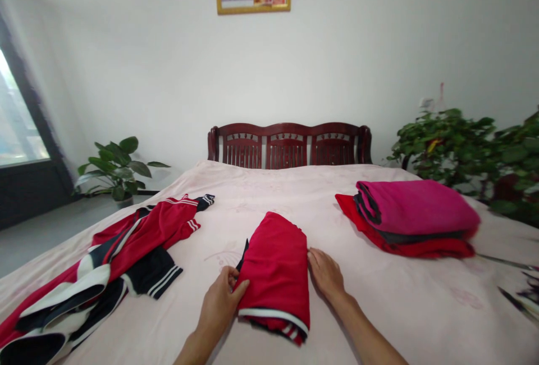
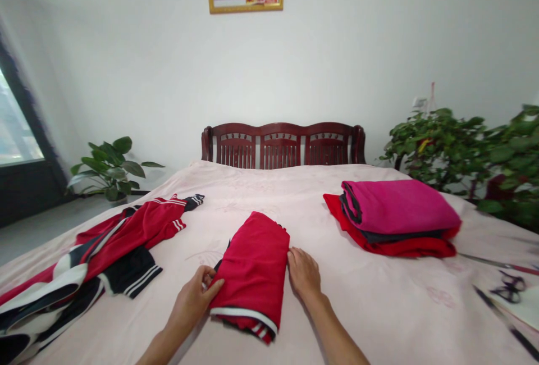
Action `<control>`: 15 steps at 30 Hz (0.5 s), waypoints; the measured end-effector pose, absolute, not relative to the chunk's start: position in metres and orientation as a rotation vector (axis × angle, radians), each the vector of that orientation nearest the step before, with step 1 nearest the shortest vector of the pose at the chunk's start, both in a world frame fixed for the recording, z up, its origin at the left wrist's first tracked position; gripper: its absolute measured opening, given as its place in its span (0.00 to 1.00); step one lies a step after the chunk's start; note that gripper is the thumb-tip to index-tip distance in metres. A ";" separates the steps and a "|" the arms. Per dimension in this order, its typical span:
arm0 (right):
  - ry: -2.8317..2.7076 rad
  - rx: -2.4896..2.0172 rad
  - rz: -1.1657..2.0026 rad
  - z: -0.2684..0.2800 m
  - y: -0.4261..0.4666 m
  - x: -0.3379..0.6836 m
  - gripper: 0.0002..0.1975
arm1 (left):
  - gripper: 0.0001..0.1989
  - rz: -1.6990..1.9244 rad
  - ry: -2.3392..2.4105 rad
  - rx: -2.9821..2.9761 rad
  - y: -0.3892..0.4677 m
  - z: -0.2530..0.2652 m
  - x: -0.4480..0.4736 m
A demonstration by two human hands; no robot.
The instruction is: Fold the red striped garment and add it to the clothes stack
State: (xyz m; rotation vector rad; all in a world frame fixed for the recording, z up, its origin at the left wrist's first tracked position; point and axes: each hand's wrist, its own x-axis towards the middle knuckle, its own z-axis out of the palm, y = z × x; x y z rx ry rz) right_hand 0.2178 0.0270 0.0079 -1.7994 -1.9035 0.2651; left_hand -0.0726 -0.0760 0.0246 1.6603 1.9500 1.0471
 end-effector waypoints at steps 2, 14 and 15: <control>-1.869 -1.809 0.286 0.019 0.038 0.211 0.28 | 0.10 1.109 1.911 1.608 -0.073 0.022 -0.073; -2.023 -1.698 0.127 0.086 0.131 0.111 0.23 | 0.12 1.292 1.659 1.503 -0.074 0.022 -0.071; -2.044 -1.705 0.126 0.085 0.136 0.106 0.22 | 0.12 1.296 1.655 1.496 -0.074 0.021 -0.071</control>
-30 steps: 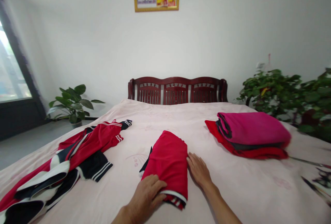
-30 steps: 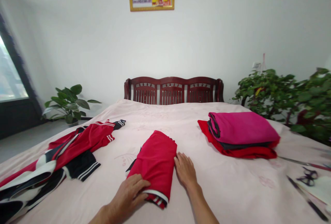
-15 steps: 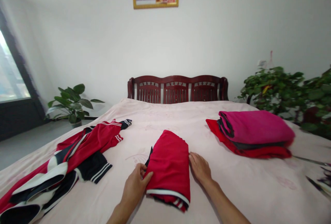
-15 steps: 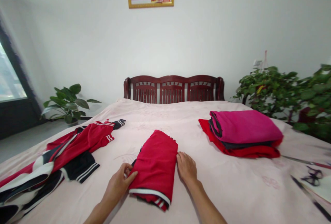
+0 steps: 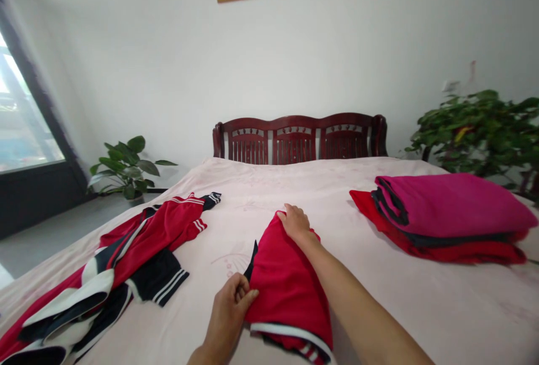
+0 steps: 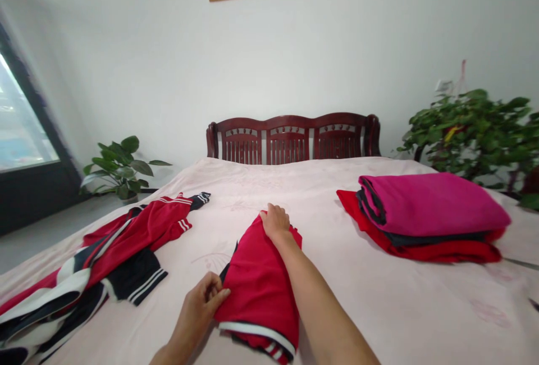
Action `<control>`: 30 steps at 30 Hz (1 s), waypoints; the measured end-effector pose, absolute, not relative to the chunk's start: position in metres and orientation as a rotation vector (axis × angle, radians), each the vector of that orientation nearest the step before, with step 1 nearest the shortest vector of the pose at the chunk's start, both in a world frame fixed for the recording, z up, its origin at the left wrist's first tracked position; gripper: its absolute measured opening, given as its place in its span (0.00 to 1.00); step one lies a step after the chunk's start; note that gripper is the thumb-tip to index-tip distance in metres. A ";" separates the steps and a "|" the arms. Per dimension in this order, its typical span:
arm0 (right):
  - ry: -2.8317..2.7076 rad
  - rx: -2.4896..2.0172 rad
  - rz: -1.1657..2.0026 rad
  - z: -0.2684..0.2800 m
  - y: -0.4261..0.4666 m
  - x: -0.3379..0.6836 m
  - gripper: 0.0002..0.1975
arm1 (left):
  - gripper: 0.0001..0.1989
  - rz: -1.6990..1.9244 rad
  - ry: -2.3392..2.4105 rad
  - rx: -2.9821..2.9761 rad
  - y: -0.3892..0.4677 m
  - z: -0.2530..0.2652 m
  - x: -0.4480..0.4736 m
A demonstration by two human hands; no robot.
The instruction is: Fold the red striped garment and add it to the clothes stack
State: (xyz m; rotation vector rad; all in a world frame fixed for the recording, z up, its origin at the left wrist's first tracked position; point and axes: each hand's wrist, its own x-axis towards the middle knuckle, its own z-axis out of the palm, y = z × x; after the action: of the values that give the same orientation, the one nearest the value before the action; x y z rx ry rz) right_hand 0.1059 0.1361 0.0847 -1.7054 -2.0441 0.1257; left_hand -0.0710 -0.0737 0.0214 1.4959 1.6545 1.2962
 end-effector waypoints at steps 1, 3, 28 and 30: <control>-2.069 -1.707 0.127 0.083 0.141 0.102 0.20 | 0.12 1.301 1.649 1.492 -0.073 0.020 -0.071; -2.116 -1.703 0.130 0.079 0.148 0.097 0.16 | 0.12 1.313 1.640 1.492 -0.073 0.019 -0.073; -2.265 -1.303 0.581 0.065 0.089 0.107 0.26 | 0.09 0.953 1.817 2.260 -0.074 0.045 -0.049; -2.176 -1.327 0.642 0.058 0.093 0.115 0.23 | 0.11 0.937 1.837 2.184 -0.070 0.041 -0.050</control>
State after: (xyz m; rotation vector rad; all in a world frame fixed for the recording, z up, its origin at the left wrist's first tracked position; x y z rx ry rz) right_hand 0.1154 0.0927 0.0575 -1.3270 -2.1756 0.6421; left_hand -0.0502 -0.0705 0.0413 2.1844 1.8368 0.9365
